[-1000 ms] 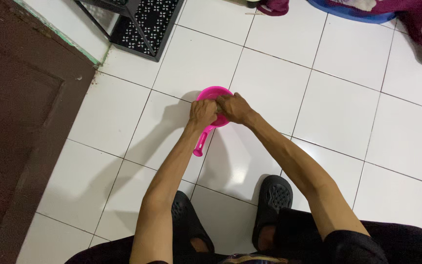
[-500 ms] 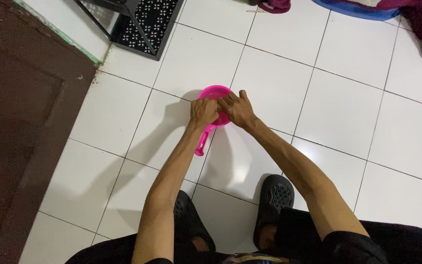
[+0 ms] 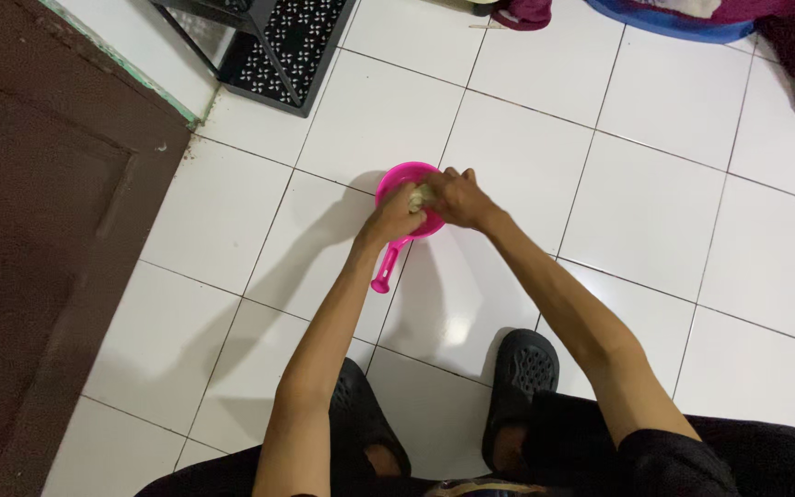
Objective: The person disassembles a standing electric fan, unscrewing the front grille nut, removing the grille guard, and taking off the blue fan blades. They dip a sponge in a pink bowl of water and wipe the blades and other removed parts, with reassembly not shown in the clip.
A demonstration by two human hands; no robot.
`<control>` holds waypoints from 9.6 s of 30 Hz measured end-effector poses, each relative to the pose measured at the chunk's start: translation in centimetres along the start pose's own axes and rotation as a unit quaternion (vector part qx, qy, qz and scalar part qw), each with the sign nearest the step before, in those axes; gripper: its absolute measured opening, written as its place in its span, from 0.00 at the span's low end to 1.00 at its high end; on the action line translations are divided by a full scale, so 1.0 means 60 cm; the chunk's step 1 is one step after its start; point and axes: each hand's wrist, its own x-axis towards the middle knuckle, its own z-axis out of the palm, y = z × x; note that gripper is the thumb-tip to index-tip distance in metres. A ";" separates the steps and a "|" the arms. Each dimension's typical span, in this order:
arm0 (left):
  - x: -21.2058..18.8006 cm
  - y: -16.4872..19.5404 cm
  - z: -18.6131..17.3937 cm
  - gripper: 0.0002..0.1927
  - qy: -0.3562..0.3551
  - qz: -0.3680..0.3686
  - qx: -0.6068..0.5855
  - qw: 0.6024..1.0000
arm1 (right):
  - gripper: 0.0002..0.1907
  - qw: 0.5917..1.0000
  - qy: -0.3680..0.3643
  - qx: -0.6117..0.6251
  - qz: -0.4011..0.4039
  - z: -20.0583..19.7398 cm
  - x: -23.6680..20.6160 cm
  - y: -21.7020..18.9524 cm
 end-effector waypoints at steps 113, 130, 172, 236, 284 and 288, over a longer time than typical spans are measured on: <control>0.018 0.569 -0.384 0.12 0.079 0.037 -0.210 0.974 | 0.10 0.910 0.130 0.382 0.097 -0.607 -0.017 -0.255; 0.024 1.088 -0.533 0.15 -0.061 -0.016 -0.241 0.968 | 0.11 0.885 0.232 0.364 0.173 -1.127 -0.185 -0.403; 0.649 1.339 -0.355 0.19 0.042 0.114 -0.324 0.938 | 0.26 0.837 0.488 0.207 0.133 -1.411 -0.122 0.014; 0.910 1.321 -0.224 0.22 -0.030 0.012 -0.342 0.939 | 0.15 0.829 0.341 0.393 0.205 -1.496 -0.005 0.297; 0.885 1.242 -0.139 0.15 -0.066 -0.034 -0.300 0.951 | 0.33 0.732 0.370 0.531 0.214 -1.411 -0.038 0.393; 0.879 1.232 -0.147 0.17 -0.066 -0.077 -0.330 0.939 | 0.18 0.681 0.221 0.659 0.232 -1.417 -0.033 0.402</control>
